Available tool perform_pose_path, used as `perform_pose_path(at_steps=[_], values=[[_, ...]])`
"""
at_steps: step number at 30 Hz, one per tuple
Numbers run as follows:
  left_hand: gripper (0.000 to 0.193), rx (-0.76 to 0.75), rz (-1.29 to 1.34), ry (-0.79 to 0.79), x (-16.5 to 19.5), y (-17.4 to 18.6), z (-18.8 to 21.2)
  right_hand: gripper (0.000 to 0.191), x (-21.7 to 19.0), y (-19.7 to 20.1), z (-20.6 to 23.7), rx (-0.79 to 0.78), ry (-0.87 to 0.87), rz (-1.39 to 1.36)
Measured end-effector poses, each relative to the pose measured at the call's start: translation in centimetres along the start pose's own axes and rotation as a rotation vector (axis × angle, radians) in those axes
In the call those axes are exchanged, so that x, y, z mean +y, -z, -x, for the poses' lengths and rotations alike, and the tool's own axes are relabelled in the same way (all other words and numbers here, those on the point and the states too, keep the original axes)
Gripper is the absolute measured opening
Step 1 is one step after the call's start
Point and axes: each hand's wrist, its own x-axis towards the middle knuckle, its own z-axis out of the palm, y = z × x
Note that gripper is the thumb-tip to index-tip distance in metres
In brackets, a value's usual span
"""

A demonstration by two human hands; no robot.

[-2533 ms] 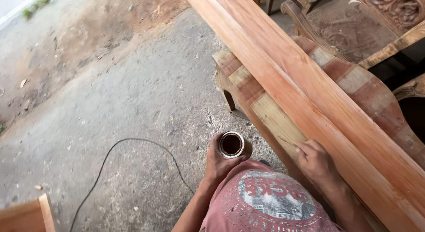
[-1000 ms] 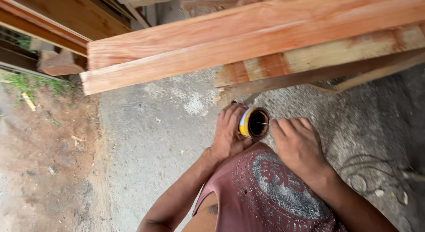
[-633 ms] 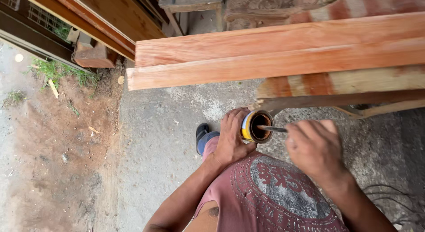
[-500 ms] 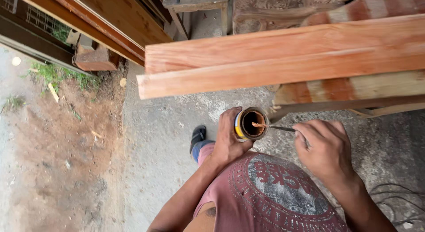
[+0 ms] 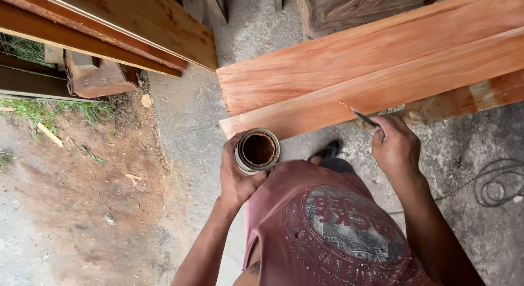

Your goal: The person holds a can of wood stain in one hand and uses a small brush with the other hand to apply stain along the surface of long wooden planks resting on supports. The person occasionally repositions the planks and continues brushing stain across the wood surfaces.

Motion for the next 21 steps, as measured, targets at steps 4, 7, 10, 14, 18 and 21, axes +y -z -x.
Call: perform_pose_path(at_steps=[4,7,10,14,18,21], values=[[0.092,0.023,0.11,0.103,-0.5,0.4,-1.7,0.038,-0.3,-2.3,-0.1,-0.019,-0.035,-0.064],[0.093,0.057,0.263,0.023,-1.1,0.4,-3.1,0.038,-0.9,-4.1,0.0,0.051,0.017,-0.048],[0.099,0.072,0.001,-0.025,-1.5,1.4,-3.6,0.034,-1.2,-5.4,-0.1,0.067,0.009,-0.021],[0.099,0.009,0.127,0.007,-2.1,2.6,-4.4,0.037,-0.8,-5.8,-0.2,0.074,0.008,0.043],[0.099,-0.006,0.124,-0.022,-2.7,3.3,-4.9,0.038,-0.5,-5.7,0.3,0.108,0.011,0.153],[0.098,0.012,0.105,-0.009,-3.0,3.6,-4.9,0.038,-1.0,-6.1,1.0,0.103,-0.016,0.09]])
